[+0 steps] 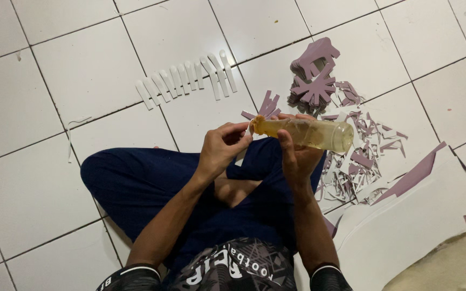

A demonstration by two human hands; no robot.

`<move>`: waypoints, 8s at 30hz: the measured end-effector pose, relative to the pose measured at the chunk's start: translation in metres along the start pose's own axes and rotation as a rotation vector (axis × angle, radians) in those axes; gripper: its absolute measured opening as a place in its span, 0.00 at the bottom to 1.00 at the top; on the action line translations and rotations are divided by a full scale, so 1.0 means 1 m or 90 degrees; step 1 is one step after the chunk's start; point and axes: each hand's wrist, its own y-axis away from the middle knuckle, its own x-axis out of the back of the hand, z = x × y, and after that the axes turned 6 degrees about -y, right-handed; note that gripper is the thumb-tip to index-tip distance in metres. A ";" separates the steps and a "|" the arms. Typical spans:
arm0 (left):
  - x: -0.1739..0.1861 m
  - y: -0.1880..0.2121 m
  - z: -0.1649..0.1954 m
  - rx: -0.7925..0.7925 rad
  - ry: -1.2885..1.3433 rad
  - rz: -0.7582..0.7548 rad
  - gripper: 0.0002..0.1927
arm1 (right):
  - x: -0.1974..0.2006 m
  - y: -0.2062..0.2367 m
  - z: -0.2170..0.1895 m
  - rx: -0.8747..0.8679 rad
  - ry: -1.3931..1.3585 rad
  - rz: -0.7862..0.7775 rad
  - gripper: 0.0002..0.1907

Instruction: The person sits cross-legged on a tiled floor applying glue from a plastic bottle to small white foam cut pieces and arranging the glued pieces in a row on the floor. The person then sets the bottle aside and picks up, unfolds, and smooths a long white foam sheet.

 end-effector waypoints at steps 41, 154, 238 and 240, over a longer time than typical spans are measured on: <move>-0.050 -0.143 -0.206 -0.308 -0.617 -0.131 0.10 | 0.053 -0.016 0.019 -0.049 -0.088 0.235 0.25; -0.002 -0.007 -0.005 0.027 0.043 0.003 0.21 | 0.001 0.010 -0.017 0.050 -0.086 0.083 0.27; -0.005 -0.049 -0.216 -0.339 -0.850 0.039 0.06 | 0.038 0.002 0.023 -0.288 -0.476 0.192 0.25; -0.001 -0.035 -0.194 -0.366 -0.743 0.079 0.06 | 0.045 0.000 0.026 -0.312 -0.524 0.226 0.26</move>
